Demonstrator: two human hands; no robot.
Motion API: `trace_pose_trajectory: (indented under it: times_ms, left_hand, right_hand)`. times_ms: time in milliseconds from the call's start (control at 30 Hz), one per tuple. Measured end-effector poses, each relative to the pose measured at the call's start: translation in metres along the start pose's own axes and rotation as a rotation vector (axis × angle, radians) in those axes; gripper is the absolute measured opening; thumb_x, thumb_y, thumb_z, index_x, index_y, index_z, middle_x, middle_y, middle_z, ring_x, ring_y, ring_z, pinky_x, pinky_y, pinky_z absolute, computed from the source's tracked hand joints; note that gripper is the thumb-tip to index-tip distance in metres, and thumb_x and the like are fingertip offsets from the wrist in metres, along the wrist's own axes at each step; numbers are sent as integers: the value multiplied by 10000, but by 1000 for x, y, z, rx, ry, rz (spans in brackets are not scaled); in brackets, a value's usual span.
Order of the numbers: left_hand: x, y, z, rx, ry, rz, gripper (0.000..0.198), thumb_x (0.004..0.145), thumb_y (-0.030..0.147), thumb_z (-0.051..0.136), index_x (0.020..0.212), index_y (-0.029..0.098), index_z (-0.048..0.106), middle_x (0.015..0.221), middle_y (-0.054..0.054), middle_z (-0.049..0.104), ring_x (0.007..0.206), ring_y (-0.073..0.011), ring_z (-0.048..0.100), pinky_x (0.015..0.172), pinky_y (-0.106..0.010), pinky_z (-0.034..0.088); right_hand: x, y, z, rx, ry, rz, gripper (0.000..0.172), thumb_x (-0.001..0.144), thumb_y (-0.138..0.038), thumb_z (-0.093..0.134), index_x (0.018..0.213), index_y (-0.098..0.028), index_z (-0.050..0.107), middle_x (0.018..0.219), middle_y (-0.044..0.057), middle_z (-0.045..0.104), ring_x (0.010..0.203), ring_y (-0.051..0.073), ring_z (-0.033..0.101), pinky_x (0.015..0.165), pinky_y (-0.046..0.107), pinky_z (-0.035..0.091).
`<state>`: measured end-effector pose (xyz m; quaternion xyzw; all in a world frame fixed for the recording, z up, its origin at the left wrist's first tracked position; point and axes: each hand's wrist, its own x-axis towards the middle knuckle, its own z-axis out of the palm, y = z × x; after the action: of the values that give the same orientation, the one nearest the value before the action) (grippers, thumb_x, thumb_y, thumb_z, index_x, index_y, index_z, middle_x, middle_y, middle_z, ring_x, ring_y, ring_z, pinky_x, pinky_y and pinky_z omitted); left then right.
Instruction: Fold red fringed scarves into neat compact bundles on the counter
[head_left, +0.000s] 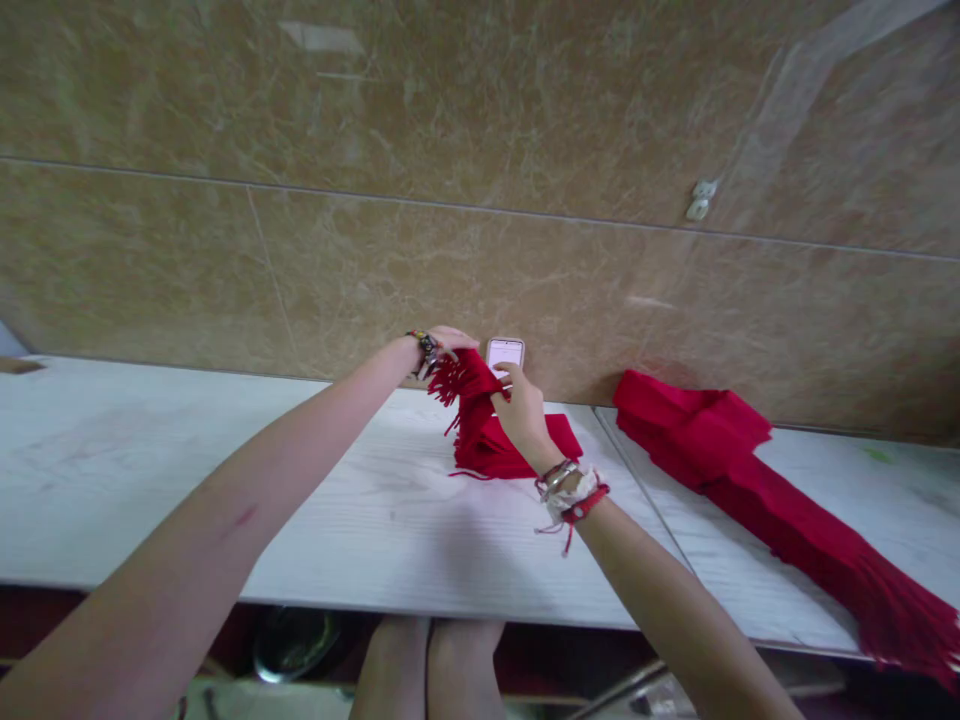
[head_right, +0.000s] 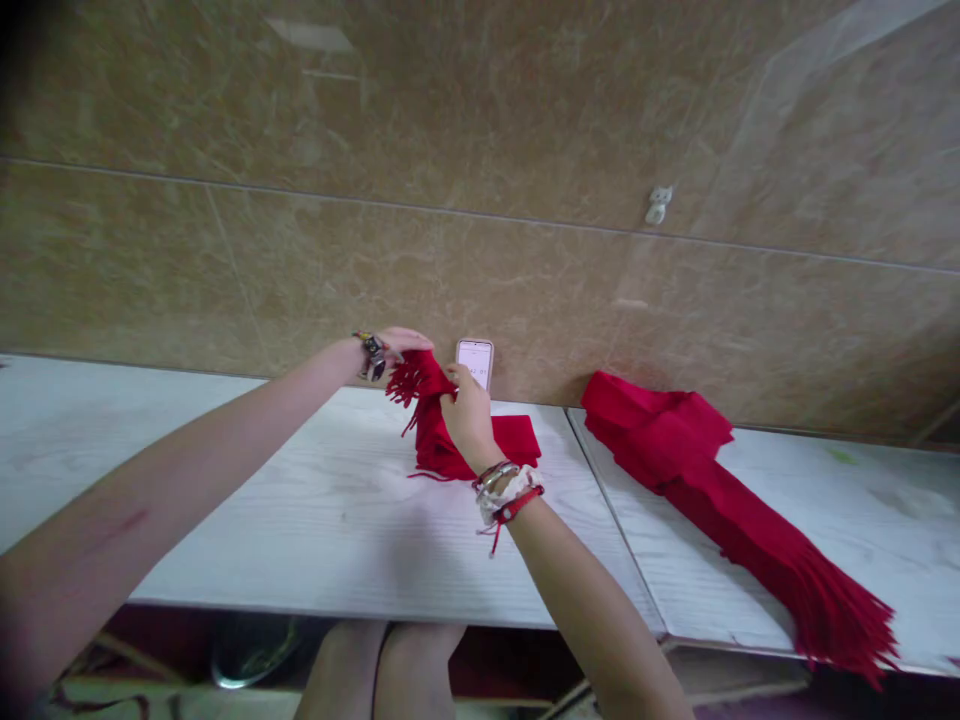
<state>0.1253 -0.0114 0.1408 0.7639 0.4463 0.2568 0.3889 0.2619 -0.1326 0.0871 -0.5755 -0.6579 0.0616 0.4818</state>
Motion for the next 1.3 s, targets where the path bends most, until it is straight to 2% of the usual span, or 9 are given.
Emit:
trace_pose_trajectory:
  times_ms: [167, 267, 367, 467, 567, 733, 933, 1100, 1300]
  left_hand:
    - [25, 55, 63, 132, -58, 105, 343, 829, 394, 430, 920, 120, 616, 888, -39, 646, 776, -154, 583, 663, -228, 448]
    - [12, 41, 93, 179, -45, 112, 371, 859, 362, 380, 1072, 112, 553, 1064, -87, 612, 940, -185, 574, 779, -258, 446]
    - [-19, 0, 109, 253, 21, 116, 520, 778, 397, 514, 1213, 121, 447, 1270, -132, 474, 1175, -246, 422, 954, -323, 344]
    - [-48, -39, 116, 420, 66, 178, 797, 623, 440, 662, 1286, 109, 370, 1335, -180, 373, 1231, -296, 344, 1018, -368, 274]
    - [-61, -56, 122, 457, 127, 209, 747, 684, 393, 608, 1304, 81, 332, 1317, -202, 368, 1219, -275, 364, 1032, -381, 261]
    - [-53, -50, 136, 411, 243, 330, 787, 623, 298, 668, 1299, 95, 319, 1282, -176, 390, 1195, -282, 380, 1026, -400, 294]
    - [-56, -55, 143, 355, 377, 354, 641, 651, 5, 439, 1274, 144, 384, 1261, -127, 418, 1164, -220, 427, 1047, -367, 290]
    - [-62, -62, 143, 358, 368, 333, 636, 633, 30, 462, 1252, 166, 411, 1244, -112, 439, 1160, -224, 434, 1054, -380, 277]
    - [-63, -48, 139, 464, 372, 154, 648, 673, 136, 546, 1293, 147, 357, 1247, -151, 455, 1063, -268, 523, 926, -369, 418]
  right_hand:
    - [-4, 47, -42, 35, 123, 252, 419, 633, -103, 504, 1042, -191, 494, 732, -10, 598, 665, 148, 567, 684, 307, 477]
    - [-15, 73, -47, 194, 91, 445, 294, 616, -92, 494, 886, -201, 534, 653, -26, 570, 565, 128, 550, 559, 274, 494]
    - [-26, 86, -42, 446, 90, 620, 168, 611, -99, 476, 742, -196, 519, 598, -35, 535, 516, 120, 539, 450, 241, 476]
    - [-32, 87, -35, 663, 139, 701, 117, 628, -119, 436, 710, -189, 478, 599, -38, 526, 538, 119, 552, 450, 230, 472]
    - [-28, 81, -28, 829, 187, 701, 109, 649, -149, 405, 743, -195, 437, 620, -47, 531, 562, 109, 558, 496, 227, 476]
    - [-7, 77, -24, 949, 255, 586, 139, 636, -179, 402, 769, -219, 408, 656, -35, 550, 622, 134, 576, 544, 255, 480]
    - [-6, 97, -33, 853, 240, 630, 146, 599, -145, 382, 717, -228, 405, 626, -17, 550, 624, 150, 590, 543, 264, 471]
    - [-26, 112, -35, 775, 244, 710, 129, 576, -142, 390, 665, -234, 370, 482, -67, 456, 457, 125, 514, 425, 216, 407]
    - [-30, 99, -38, 784, 228, 710, 161, 596, -123, 387, 716, -231, 388, 519, -75, 495, 451, 115, 518, 441, 220, 426]
